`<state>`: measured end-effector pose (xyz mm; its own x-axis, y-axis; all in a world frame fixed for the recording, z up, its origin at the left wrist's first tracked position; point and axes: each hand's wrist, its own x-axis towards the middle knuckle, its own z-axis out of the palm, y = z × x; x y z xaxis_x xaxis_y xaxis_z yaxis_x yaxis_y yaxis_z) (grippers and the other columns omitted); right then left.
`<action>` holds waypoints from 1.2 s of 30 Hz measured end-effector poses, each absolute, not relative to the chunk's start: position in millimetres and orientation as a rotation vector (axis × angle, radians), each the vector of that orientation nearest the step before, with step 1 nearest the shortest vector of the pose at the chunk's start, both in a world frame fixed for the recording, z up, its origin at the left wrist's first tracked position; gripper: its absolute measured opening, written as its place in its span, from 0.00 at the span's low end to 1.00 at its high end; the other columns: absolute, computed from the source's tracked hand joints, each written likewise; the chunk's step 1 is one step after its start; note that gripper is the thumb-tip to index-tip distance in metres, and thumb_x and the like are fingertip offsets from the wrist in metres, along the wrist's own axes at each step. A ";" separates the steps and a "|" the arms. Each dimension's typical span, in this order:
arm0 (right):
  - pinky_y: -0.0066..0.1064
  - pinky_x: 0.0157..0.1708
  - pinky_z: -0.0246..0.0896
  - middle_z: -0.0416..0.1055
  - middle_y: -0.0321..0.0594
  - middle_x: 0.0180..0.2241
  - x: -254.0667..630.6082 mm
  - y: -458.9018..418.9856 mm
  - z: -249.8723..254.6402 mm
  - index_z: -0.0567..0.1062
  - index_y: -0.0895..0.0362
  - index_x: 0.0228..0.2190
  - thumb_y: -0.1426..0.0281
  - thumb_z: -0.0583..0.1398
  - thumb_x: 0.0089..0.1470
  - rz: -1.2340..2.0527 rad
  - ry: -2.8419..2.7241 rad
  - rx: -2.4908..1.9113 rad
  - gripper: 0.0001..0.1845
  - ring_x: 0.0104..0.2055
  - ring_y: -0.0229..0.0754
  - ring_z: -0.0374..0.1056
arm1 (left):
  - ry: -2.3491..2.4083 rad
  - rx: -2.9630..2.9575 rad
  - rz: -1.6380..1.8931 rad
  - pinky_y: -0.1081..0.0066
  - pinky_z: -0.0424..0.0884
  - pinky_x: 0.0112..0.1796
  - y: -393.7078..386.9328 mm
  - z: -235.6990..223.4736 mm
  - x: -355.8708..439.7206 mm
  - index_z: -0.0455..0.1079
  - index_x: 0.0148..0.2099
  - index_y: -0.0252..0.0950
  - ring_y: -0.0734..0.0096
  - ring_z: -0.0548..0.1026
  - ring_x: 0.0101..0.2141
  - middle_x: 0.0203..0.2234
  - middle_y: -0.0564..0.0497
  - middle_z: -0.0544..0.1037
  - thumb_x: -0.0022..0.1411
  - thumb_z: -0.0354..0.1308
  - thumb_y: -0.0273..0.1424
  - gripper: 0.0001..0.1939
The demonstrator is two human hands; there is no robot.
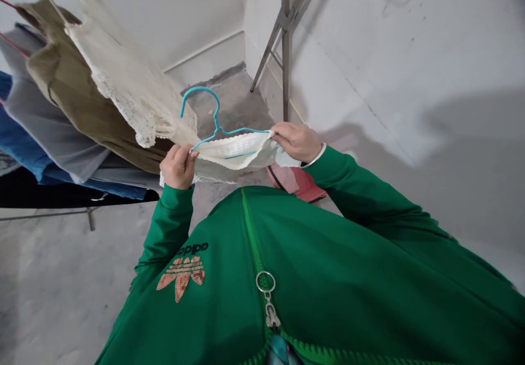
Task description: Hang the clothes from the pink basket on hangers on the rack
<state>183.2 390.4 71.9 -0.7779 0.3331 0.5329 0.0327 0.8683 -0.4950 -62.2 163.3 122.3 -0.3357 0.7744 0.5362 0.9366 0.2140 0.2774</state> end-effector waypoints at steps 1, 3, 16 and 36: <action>0.32 0.34 0.61 0.73 0.43 0.32 186.6 392.8 75.5 0.73 0.56 0.36 0.59 0.47 0.63 0.644 -2.391 -0.273 0.20 0.35 0.42 0.69 | -2.208 -1.639 -0.823 0.72 0.63 0.31 162.0 120.7 -67.9 0.73 0.41 0.34 0.71 0.67 0.27 0.26 0.49 0.69 0.65 0.47 0.47 0.23; 0.32 0.34 0.62 0.73 0.42 0.32 195.9 399.8 83.5 0.74 0.56 0.35 0.57 0.49 0.62 0.693 -2.341 -0.320 0.19 0.35 0.41 0.69 | -2.219 -1.690 -0.829 0.72 0.64 0.32 157.7 116.9 -81.4 0.73 0.41 0.35 0.70 0.67 0.28 0.26 0.49 0.69 0.64 0.48 0.49 0.23; 0.30 0.26 0.57 0.65 0.36 0.20 218.7 407.6 101.3 0.72 0.55 0.24 0.51 0.51 0.59 0.787 -2.278 -0.462 0.24 0.24 0.37 0.61 | -2.388 -2.134 -0.952 0.70 0.68 0.37 166.8 114.2 -76.7 0.72 0.39 0.33 0.69 0.71 0.32 0.30 0.48 0.74 0.64 0.49 0.42 0.18; 0.34 0.35 0.63 0.74 0.43 0.31 236.9 409.1 92.4 0.76 0.55 0.29 0.46 0.54 0.52 1.100 -2.475 -0.437 0.25 0.33 0.44 0.69 | -2.098 -1.986 -1.102 0.71 0.67 0.30 179.5 132.7 -69.0 0.72 0.35 0.37 0.72 0.71 0.27 0.25 0.51 0.73 0.63 0.54 0.37 0.10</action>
<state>236.9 409.1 92.4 -0.8732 0.4313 0.2270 0.1207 0.6426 -0.7566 -69.0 179.5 132.7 -0.1741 0.8537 0.4907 0.8887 -0.0784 0.4517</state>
